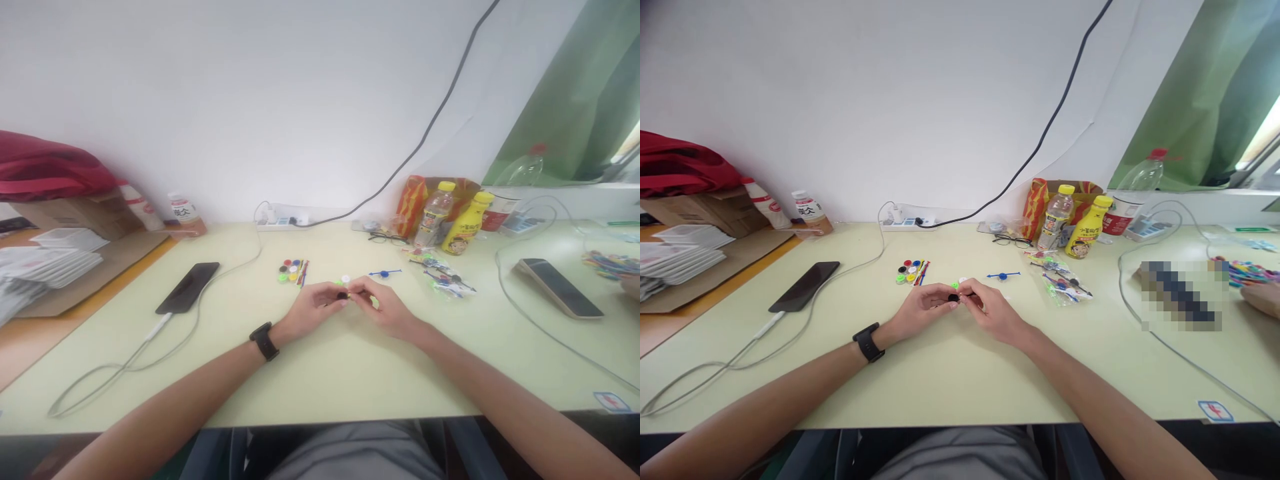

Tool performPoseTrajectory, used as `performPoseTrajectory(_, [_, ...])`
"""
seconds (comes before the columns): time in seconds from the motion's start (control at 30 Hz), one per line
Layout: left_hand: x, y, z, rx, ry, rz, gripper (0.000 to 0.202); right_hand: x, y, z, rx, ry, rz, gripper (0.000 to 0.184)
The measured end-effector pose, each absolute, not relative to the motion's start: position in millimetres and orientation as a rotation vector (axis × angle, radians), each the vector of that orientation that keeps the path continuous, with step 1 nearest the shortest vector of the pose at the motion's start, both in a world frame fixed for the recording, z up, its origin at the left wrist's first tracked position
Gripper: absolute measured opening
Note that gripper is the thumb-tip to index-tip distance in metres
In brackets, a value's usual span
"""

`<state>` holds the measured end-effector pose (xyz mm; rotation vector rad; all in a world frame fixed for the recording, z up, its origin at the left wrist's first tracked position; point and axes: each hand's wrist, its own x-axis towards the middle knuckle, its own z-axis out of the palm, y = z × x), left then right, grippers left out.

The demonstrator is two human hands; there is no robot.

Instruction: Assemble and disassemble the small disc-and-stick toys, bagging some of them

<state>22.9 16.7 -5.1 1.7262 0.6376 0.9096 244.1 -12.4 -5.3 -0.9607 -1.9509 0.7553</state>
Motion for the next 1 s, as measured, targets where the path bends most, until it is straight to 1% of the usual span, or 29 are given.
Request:
performPoseTrajectory(0.33, [19.2,16.1,-4.3,2.043,0.631,0.989,0.028,245.9,-10.8,-7.6,-0.946,-1.993,0.645,0.021])
performPoseTrajectory(0.57, [17.7,12.6,0.8,2.202,0.631,1.062,0.025,247.0,-10.2,-8.0,-0.917,-2.01,0.486,0.019])
performPoseTrajectory(1.0, [13.3,14.9,-6.4,2.381,0.609,1.159,0.021,245.0,-11.8,-5.0,-0.884,-2.002,0.658,0.02])
